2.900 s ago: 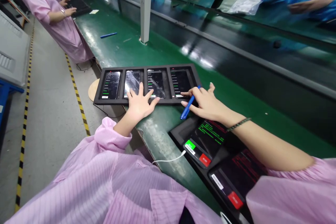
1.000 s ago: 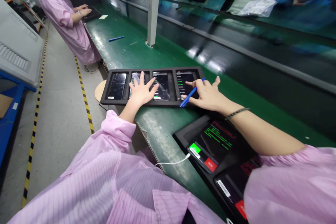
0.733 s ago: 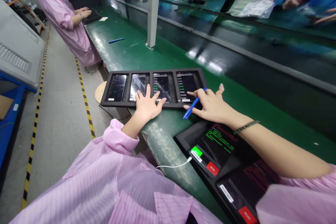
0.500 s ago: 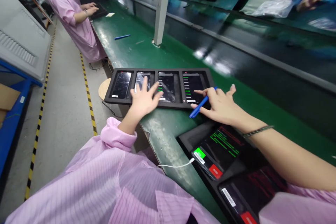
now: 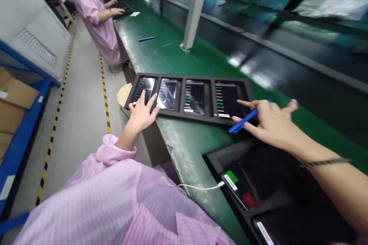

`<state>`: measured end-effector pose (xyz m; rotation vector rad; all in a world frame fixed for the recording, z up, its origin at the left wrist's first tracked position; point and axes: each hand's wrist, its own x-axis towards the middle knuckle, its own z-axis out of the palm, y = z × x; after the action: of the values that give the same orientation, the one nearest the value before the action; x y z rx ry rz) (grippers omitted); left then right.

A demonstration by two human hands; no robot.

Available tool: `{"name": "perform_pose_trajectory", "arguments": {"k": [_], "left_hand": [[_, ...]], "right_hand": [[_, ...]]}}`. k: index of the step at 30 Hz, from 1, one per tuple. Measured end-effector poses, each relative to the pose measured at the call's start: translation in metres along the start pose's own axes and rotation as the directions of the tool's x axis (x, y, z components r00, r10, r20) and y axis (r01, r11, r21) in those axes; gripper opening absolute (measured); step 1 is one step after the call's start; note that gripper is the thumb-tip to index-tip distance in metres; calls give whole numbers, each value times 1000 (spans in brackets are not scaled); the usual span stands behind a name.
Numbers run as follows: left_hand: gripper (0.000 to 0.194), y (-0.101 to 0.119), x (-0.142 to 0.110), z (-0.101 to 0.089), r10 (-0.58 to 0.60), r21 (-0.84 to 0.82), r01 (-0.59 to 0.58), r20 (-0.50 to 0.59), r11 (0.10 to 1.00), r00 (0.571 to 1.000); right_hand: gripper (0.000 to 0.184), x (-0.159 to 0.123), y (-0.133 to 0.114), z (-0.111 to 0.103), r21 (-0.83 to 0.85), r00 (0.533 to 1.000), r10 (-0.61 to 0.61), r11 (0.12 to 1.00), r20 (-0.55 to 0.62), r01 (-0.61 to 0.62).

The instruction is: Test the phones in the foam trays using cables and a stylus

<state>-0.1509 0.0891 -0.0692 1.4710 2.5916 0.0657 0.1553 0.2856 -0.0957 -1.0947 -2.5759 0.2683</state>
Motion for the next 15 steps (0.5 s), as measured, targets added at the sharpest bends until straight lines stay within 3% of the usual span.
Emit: {"name": "perform_pose_trajectory", "arguments": {"k": [5,11,15], "left_hand": [[58,-7,7,-7,-31,-60,31,-7,998,999],[60,-23,31,-9,-89,-46,84,-143,995,986],[61,-25,40,-3,-64,-49,60,-86,997,994]], "right_hand": [[55,-1,10,1,-11,998,22,1000,-65,-22],[53,-3,21,3,-76,995,-4,997,-104,-4],[56,-2,21,5,-92,997,-15,996,-80,7]]}}
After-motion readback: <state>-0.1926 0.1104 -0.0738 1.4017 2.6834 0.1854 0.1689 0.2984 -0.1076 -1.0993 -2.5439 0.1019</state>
